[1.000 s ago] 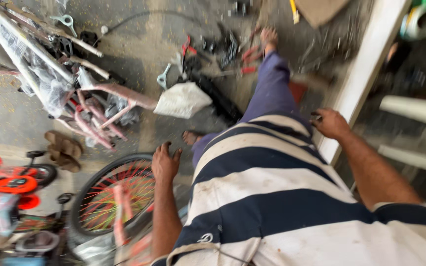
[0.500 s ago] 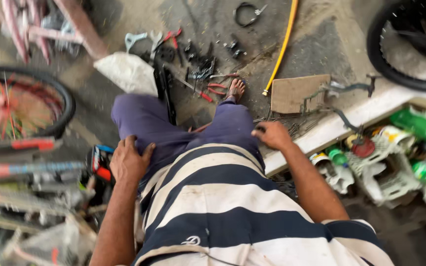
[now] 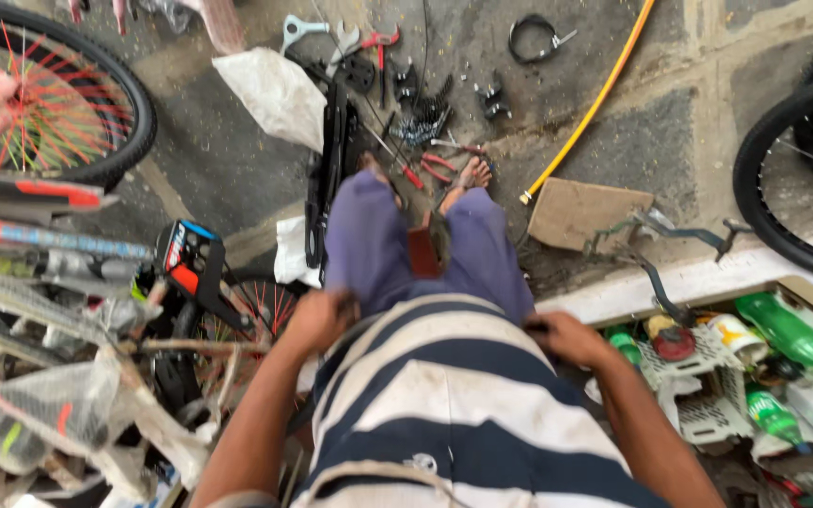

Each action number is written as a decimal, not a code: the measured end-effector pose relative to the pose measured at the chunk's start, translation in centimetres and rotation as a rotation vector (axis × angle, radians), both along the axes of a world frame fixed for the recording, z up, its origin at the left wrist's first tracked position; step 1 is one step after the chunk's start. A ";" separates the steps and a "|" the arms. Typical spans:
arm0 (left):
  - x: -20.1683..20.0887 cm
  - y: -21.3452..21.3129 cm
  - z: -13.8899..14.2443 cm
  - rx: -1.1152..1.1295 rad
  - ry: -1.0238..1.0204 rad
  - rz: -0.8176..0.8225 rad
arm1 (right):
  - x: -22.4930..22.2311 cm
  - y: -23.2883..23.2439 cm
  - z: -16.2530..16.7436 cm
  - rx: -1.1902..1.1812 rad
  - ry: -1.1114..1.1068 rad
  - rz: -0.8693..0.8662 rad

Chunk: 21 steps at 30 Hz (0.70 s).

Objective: The person sits on the floor of a bicycle shop and assembles a new bicycle. They carry a wheel across the room, unwrap protective packaging from the frame and handlebar, route and attach a brake cable, and use a spanner to tighten the handlebar stem hardware.

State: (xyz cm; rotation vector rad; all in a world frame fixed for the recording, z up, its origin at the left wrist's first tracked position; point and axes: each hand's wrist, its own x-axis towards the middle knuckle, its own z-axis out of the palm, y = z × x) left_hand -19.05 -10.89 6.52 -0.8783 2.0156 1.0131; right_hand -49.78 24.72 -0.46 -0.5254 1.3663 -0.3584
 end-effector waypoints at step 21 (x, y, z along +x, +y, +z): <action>-11.4 -16.8 -48.2 -0.182 0.397 0.150 | -12.4 -32.4 -59.4 -0.086 1.162 -0.123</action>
